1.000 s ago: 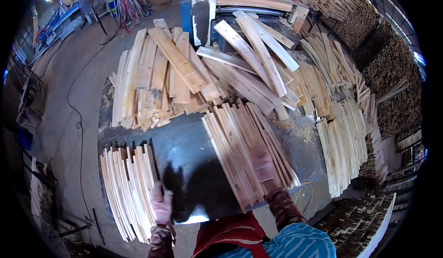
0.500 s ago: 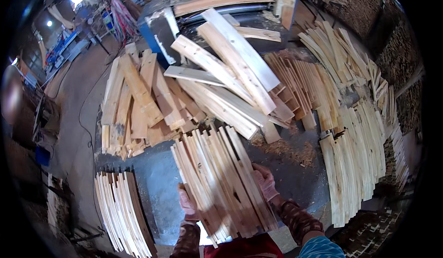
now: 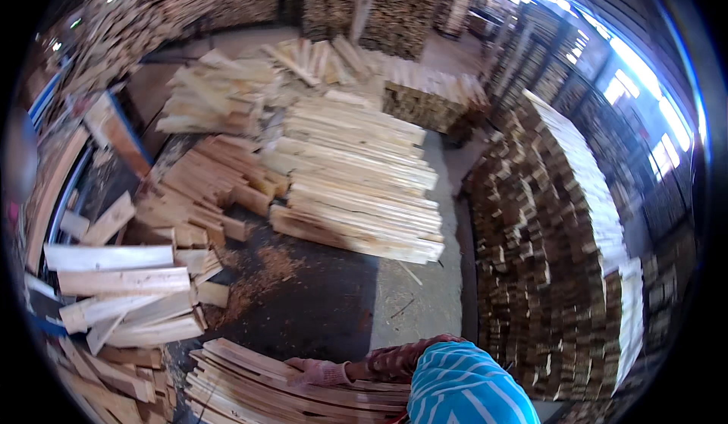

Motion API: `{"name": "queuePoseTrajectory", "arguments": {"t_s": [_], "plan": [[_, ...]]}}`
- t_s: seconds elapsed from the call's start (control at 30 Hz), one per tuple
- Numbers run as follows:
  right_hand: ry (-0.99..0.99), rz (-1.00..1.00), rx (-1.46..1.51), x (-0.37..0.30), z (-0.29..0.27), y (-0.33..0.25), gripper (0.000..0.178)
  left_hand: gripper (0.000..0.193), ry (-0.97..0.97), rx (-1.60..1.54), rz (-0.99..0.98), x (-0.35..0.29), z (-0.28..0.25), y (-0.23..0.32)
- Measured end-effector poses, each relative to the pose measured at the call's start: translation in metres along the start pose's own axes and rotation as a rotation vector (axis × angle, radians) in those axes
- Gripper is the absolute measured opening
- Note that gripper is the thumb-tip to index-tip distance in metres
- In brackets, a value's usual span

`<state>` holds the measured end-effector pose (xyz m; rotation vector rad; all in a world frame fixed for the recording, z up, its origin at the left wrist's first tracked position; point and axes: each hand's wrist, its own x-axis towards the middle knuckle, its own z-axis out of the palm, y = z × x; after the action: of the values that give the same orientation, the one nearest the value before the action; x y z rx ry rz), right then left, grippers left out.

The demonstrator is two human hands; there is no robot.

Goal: The person sorts and stacks light-colored wooden planks in a workshop. They pick up planks from a pile, inspect them, and arrange them into neat stacks on a metal table and a nearby rack. The person wears gloves and an apron while handling the wood.

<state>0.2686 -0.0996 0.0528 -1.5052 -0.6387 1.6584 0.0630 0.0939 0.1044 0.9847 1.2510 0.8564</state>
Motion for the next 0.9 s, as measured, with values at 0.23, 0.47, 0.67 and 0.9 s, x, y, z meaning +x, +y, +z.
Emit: {"name": "queuePoseTrajectory", "arguments": {"t_s": [0.23, 0.47, 0.67, 0.9], "plan": [[0.020, -0.525, 0.154, -0.087, 0.040, -0.094, 0.093, 0.073, -0.334, 0.103, 0.114, -0.037, 0.065, 0.051], [0.053, -0.729, 0.181, -0.213, 0.075, -0.136, 0.089, 0.073, -0.764, 0.149, -0.072, -0.121, 0.140, 0.015], [0.264, -0.714, 0.092, -0.238, 0.083, -0.066, 0.080, 0.073, -1.053, 0.242, -0.229, -0.196, 0.191, -0.034], [0.505, -0.720, 0.088, -0.291, 0.052, -0.018, 0.069, 0.072, -1.249, 0.384, -0.269, -0.265, 0.267, -0.064]]}}
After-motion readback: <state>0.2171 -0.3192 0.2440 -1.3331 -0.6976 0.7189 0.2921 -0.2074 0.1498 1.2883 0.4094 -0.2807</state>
